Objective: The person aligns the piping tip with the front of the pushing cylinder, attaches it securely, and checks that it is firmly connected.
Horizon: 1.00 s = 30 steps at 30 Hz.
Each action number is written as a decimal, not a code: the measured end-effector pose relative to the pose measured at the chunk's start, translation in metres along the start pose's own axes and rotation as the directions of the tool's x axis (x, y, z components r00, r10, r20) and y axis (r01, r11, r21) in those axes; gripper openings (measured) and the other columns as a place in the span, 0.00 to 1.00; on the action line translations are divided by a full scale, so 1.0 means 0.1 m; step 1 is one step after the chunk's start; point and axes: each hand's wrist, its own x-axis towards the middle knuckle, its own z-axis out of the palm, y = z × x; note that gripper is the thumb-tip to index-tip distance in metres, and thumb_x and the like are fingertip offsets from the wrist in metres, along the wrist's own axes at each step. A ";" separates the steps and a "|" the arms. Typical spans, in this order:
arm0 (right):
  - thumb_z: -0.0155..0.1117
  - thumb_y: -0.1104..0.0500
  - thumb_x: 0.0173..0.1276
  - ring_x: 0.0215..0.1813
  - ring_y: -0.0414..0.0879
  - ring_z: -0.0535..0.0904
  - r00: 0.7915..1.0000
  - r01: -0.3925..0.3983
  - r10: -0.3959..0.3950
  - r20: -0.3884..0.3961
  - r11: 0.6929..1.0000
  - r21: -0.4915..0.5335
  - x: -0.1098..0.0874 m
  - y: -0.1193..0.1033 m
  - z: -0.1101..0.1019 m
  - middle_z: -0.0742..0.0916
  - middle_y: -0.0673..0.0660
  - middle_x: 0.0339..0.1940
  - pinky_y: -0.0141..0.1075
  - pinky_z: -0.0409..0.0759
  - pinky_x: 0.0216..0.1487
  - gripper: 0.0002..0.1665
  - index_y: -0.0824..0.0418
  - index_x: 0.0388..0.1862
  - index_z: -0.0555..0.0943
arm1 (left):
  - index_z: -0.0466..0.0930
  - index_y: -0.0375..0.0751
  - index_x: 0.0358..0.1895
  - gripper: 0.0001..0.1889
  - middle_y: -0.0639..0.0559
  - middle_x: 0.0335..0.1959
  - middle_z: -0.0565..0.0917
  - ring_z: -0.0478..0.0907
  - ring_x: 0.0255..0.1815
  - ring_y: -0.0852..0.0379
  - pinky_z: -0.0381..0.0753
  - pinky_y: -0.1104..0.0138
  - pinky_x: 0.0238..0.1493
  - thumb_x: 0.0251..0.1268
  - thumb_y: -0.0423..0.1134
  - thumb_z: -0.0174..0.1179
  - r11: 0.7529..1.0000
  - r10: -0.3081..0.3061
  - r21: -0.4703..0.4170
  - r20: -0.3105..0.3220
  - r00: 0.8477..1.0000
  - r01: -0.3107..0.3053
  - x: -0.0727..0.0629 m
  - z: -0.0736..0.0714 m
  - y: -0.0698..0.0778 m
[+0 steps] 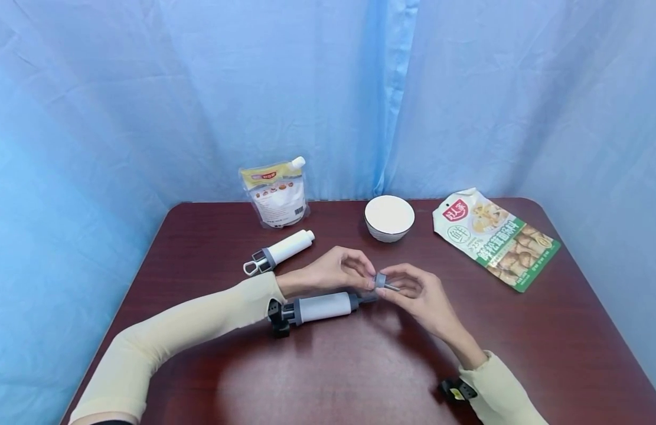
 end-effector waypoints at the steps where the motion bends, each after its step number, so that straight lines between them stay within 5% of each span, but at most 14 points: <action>1: 0.74 0.65 0.68 0.50 0.39 0.90 1.000 -0.003 0.003 -0.003 1.000 0.001 0.00 0.00 0.00 0.89 0.49 0.52 0.30 0.86 0.52 0.21 0.63 0.58 0.82 | 0.86 0.35 0.48 0.13 0.50 0.35 0.91 0.85 0.35 0.64 0.84 0.62 0.43 0.61 0.34 0.75 1.000 -0.001 0.000 0.000 1.000 0.001 0.00 0.00 0.00; 11: 0.75 0.65 0.66 0.43 0.42 0.89 1.000 -0.028 0.028 0.003 1.000 0.002 0.00 -0.01 0.02 0.90 0.51 0.46 0.31 0.87 0.47 0.21 0.63 0.57 0.83 | 0.89 0.39 0.47 0.10 0.52 0.36 0.92 0.89 0.40 0.54 0.84 0.45 0.58 0.63 0.35 0.73 1.000 -0.030 0.002 0.014 0.999 0.030 -0.04 0.00 0.00; 17: 0.75 0.64 0.66 0.42 0.41 0.89 0.999 -0.043 0.043 0.005 0.999 -0.010 0.01 0.00 0.01 0.90 0.53 0.45 0.31 0.87 0.46 0.20 0.62 0.57 0.83 | 0.89 0.38 0.48 0.11 0.50 0.39 0.92 0.88 0.38 0.62 0.86 0.60 0.50 0.65 0.34 0.72 1.000 -0.016 -0.008 0.035 0.999 0.016 -0.05 0.00 -0.01; 20: 0.75 0.63 0.67 0.42 0.41 0.88 0.999 -0.046 0.047 0.006 0.999 -0.026 0.01 0.00 0.01 0.90 0.54 0.45 0.31 0.87 0.46 0.20 0.61 0.56 0.83 | 0.89 0.38 0.49 0.11 0.48 0.40 0.92 0.90 0.43 0.52 0.85 0.64 0.47 0.65 0.35 0.72 1.000 -0.009 0.007 0.037 0.999 0.009 -0.07 -0.02 -0.02; 25: 0.76 0.62 0.67 0.42 0.41 0.87 0.999 -0.041 0.041 -0.005 0.998 -0.055 0.02 0.00 0.00 0.89 0.54 0.46 0.31 0.87 0.46 0.19 0.60 0.56 0.84 | 0.87 0.35 0.51 0.13 0.46 0.42 0.92 0.87 0.52 0.32 0.88 0.52 0.53 0.65 0.33 0.72 1.000 -0.009 -0.020 0.046 0.999 0.010 -0.10 -0.07 -0.04; 30: 0.77 0.62 0.66 0.44 0.39 0.86 0.999 -0.042 0.040 -0.015 0.995 -0.085 0.02 0.00 -0.01 0.89 0.53 0.49 0.29 0.86 0.48 0.20 0.58 0.56 0.84 | 0.83 0.29 0.56 0.18 0.41 0.45 0.91 0.88 0.50 0.35 0.89 0.53 0.50 0.66 0.33 0.71 1.000 0.009 -0.004 0.048 0.999 -0.008 -0.14 -0.15 -0.05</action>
